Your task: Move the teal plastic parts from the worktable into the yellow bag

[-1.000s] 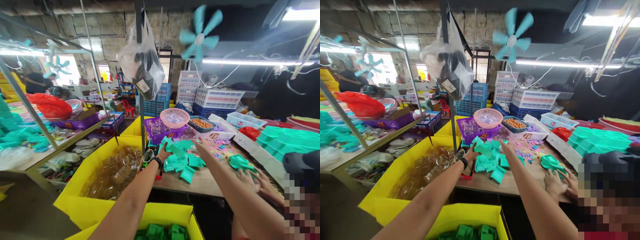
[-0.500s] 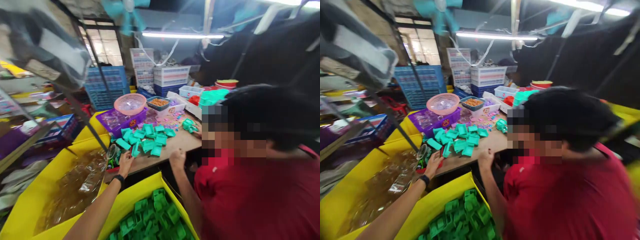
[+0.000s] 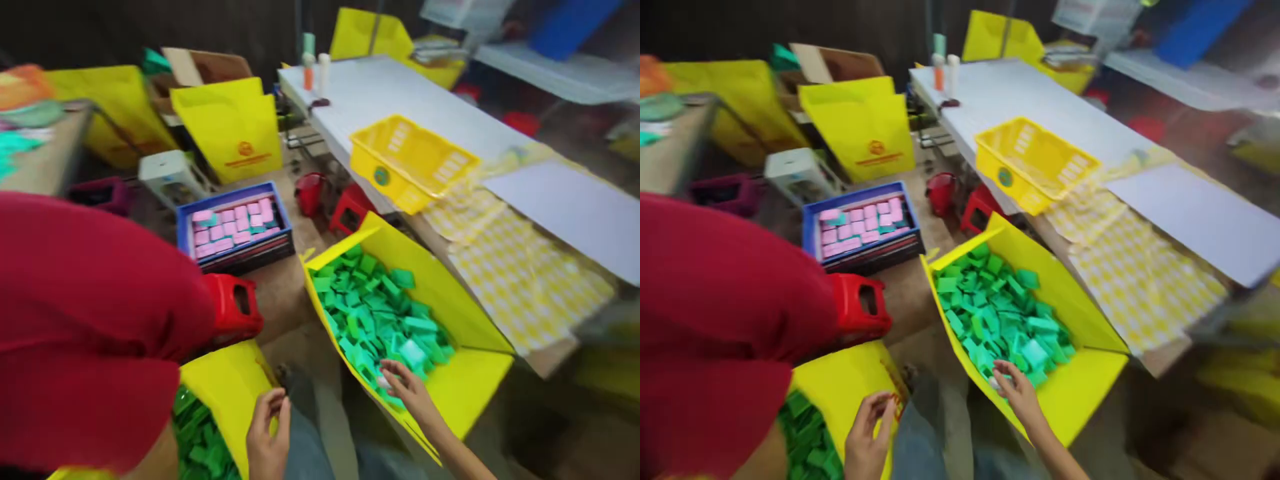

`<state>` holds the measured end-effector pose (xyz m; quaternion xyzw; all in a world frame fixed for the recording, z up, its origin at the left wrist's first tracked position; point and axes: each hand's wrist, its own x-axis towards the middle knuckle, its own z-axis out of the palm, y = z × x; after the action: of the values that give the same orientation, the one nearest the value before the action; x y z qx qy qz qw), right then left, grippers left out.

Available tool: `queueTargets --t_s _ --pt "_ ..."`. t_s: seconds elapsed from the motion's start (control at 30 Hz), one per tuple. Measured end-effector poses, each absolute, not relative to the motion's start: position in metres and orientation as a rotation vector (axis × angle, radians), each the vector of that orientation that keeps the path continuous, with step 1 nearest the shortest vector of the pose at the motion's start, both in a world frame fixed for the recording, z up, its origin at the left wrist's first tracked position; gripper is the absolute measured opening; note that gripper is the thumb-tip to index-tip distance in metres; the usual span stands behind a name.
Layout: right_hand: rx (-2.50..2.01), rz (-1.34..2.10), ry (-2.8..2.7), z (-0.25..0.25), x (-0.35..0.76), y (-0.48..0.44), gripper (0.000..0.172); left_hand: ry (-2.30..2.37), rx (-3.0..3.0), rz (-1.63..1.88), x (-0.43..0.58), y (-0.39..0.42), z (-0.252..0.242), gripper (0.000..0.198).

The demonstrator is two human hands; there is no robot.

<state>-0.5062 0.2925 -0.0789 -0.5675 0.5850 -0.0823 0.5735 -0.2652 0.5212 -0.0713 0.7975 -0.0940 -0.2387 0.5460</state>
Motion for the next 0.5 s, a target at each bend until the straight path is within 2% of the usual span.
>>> queueTargets --t_s 0.1,0.2,0.27,0.33,0.4,0.5 --pt "-1.220 -0.327 1.599 -0.101 -0.575 0.270 0.082 -0.566 1.839 -0.730 -0.299 0.408 -0.057 0.037" --pt "-1.224 -0.341 1.800 -0.130 -0.629 0.235 0.067 -0.737 1.832 -0.907 -0.330 0.311 -0.075 0.024" --pt "-1.295 -0.279 1.914 -0.153 -0.656 0.205 0.052 -0.810 1.868 -1.048 -0.351 0.255 -0.105 0.017" --pt "-1.411 -0.187 1.987 -0.177 -0.674 0.173 0.044 -0.849 1.942 -1.190 -0.373 0.208 -0.143 0.019" --pt "-1.543 -0.087 2.014 -0.201 -0.684 0.143 0.044 -0.859 2.029 -1.324 -0.393 0.173 -0.184 0.024" --pt "-1.720 0.086 2.010 -0.233 -0.689 0.111 0.053 -0.833 2.128 -1.472 -0.420 0.144 -0.242 0.032"
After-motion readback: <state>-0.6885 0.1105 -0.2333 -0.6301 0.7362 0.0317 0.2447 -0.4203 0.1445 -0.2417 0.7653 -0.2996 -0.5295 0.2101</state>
